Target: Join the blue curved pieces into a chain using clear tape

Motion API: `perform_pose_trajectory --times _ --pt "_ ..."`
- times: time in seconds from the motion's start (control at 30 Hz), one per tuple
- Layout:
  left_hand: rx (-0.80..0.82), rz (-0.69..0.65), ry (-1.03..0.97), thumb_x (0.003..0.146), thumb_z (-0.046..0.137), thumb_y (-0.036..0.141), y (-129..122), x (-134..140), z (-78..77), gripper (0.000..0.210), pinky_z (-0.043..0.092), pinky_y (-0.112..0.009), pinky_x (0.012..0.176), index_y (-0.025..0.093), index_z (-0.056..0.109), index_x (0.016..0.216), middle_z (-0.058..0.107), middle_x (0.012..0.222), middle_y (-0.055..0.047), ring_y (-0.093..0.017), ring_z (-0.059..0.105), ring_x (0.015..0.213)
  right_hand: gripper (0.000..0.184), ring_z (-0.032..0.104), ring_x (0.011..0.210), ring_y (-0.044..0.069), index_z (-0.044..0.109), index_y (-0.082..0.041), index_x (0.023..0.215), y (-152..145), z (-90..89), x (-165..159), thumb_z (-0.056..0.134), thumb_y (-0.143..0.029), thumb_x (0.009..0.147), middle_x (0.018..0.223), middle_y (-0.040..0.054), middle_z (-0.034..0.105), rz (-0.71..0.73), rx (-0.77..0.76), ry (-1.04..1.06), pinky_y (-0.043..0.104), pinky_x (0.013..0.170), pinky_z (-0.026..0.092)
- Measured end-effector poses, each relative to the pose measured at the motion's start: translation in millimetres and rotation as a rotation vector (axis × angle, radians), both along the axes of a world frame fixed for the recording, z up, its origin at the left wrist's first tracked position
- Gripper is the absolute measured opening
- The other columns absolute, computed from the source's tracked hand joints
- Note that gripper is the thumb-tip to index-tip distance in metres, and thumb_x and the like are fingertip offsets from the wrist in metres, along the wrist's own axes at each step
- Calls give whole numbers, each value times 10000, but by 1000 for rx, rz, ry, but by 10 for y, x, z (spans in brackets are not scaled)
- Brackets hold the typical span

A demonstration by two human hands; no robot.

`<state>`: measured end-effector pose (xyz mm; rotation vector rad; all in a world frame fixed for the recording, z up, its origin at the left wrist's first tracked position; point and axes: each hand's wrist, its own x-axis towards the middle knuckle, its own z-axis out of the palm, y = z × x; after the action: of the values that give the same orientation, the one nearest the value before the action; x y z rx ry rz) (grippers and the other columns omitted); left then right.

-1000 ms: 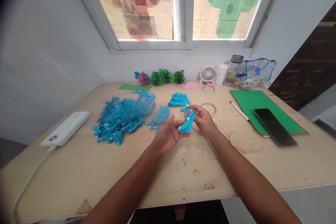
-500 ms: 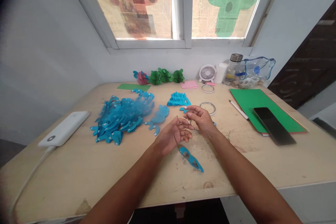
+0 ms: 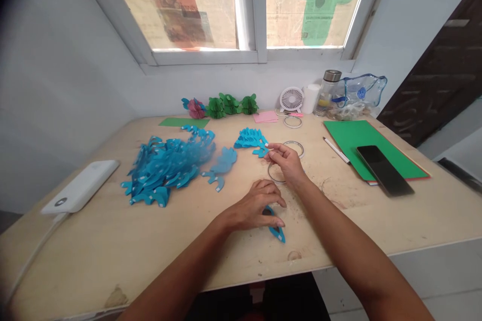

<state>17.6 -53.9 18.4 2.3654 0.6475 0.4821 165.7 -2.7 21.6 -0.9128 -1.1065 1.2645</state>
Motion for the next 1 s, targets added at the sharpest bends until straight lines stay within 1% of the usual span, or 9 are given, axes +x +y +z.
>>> perform_pose_trajectory --times 0.2,0.3,0.43,0.53,0.63,0.7,0.8,0.9,1.0 --pt "-28 -29 -5 676 658 491 53 -70 41 305 291 -352 937 223 665 822 603 920 -39 -217 468 1009 281 571 660 129 645 -188 914 6 -12 6 679 -319 667 686 5 644 3 -11 -9 269 650 416" --pt "-85 -28 -42 728 609 483 73 -127 103 297 339 -318 886 214 653 847 606 922 -39 -194 502 956 285 569 655 127 644 -187 914 17 -24 12 678 -321 665 682 5 644 -4 -13 -8 271 653 416" --pt "-202 -1 -38 742 591 484 110 -218 149 340 404 -263 721 199 624 924 598 909 -34 -137 526 746 272 553 631 114 644 -184 912 17 -23 17 669 -314 674 678 3 645 2 -14 -6 264 640 405" --pt "-278 -60 -13 713 636 453 144 -289 164 378 418 -245 677 201 607 992 586 963 -42 -133 534 745 266 542 618 109 645 -183 907 6 -7 15 665 -314 677 675 2 643 5 -17 -7 255 616 390" --pt "-251 -126 25 671 691 388 156 -323 170 411 415 -264 771 210 602 1031 577 1009 -51 -164 537 879 271 540 612 109 644 -181 902 -1 6 12 669 -315 668 670 2 639 1 -23 -8 253 605 382" --pt "-201 -100 78 636 722 338 147 -311 158 424 402 -278 796 209 604 1022 584 976 -46 -181 528 916 280 537 607 111 644 -182 902 -2 8 10 671 -320 660 670 3 638 0 -27 -14 255 598 379" --pt "-187 -34 166 656 687 272 134 -269 112 252 393 -249 696 185 632 886 601 834 -21 -156 537 789 288 533 603 113 643 -181 901 -2 7 9 671 -328 655 672 5 637 1 -30 -22 256 589 378" --pt "-296 10 143 699 630 260 149 -255 66 107 351 -218 589 166 636 748 587 676 9 -112 504 638 291 530 600 112 642 -179 900 -5 11 8 669 -334 654 666 3 634 -2 -34 -31 256 591 381" --pt "-515 83 -53 692 642 329 182 -282 75 184 335 -208 549 151 631 738 571 622 16 -95 479 585 291 542 625 116 644 -182 900 -11 28 12 670 -338 655 669 2 633 -5 -38 -24 262 622 398"
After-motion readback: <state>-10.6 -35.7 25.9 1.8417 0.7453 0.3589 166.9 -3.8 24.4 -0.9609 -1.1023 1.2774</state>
